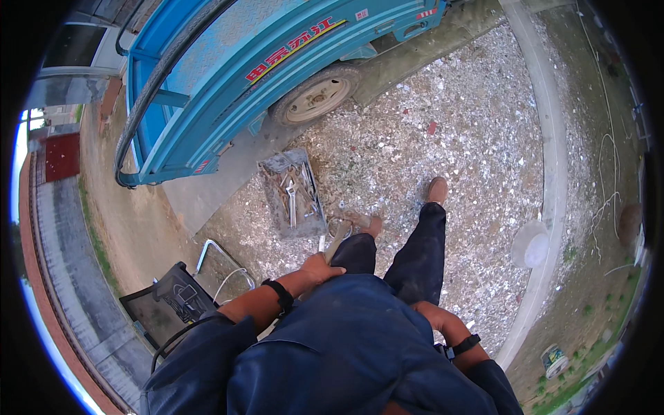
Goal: The person uses a wrench and a hammer to loosen nuts on a wheel of a three-wheeled vehicle and removes rubber trim from the top edge of the vehicle's bed.
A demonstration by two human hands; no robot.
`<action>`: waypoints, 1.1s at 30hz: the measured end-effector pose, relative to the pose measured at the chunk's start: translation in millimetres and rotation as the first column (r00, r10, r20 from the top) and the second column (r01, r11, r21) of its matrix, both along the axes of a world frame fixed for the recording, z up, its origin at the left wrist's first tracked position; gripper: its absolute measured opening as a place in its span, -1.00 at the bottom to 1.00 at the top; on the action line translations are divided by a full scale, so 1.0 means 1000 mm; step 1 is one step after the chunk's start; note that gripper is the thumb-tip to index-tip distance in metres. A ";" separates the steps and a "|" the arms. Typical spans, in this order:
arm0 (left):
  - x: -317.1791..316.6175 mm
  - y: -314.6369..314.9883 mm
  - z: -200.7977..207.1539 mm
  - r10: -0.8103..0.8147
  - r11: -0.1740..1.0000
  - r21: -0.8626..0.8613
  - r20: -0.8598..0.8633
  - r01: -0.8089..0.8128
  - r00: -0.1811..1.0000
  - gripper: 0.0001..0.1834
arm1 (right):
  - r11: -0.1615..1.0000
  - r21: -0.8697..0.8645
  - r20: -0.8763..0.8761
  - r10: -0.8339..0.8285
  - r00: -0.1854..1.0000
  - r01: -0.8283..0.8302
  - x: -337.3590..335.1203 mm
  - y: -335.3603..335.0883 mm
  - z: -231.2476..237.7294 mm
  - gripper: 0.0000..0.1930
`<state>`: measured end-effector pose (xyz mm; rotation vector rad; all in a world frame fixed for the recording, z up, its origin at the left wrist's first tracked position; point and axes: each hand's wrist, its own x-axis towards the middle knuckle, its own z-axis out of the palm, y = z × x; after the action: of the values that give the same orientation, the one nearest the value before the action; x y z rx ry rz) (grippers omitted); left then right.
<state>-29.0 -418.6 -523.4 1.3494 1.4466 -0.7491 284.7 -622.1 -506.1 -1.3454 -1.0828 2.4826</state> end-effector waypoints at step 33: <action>0.146 -0.066 0.033 0.972 -0.181 -0.512 -0.226 -0.840 -0.072 -0.89 | 0.269 0.720 0.594 0.239 0.768 -0.640 0.141 0.388 -0.031 -0.88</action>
<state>116.9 -484.3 -490.3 -0.3770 1.3800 0.1574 425.3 -234.2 -537.2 -1.1580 -2.7043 1.1971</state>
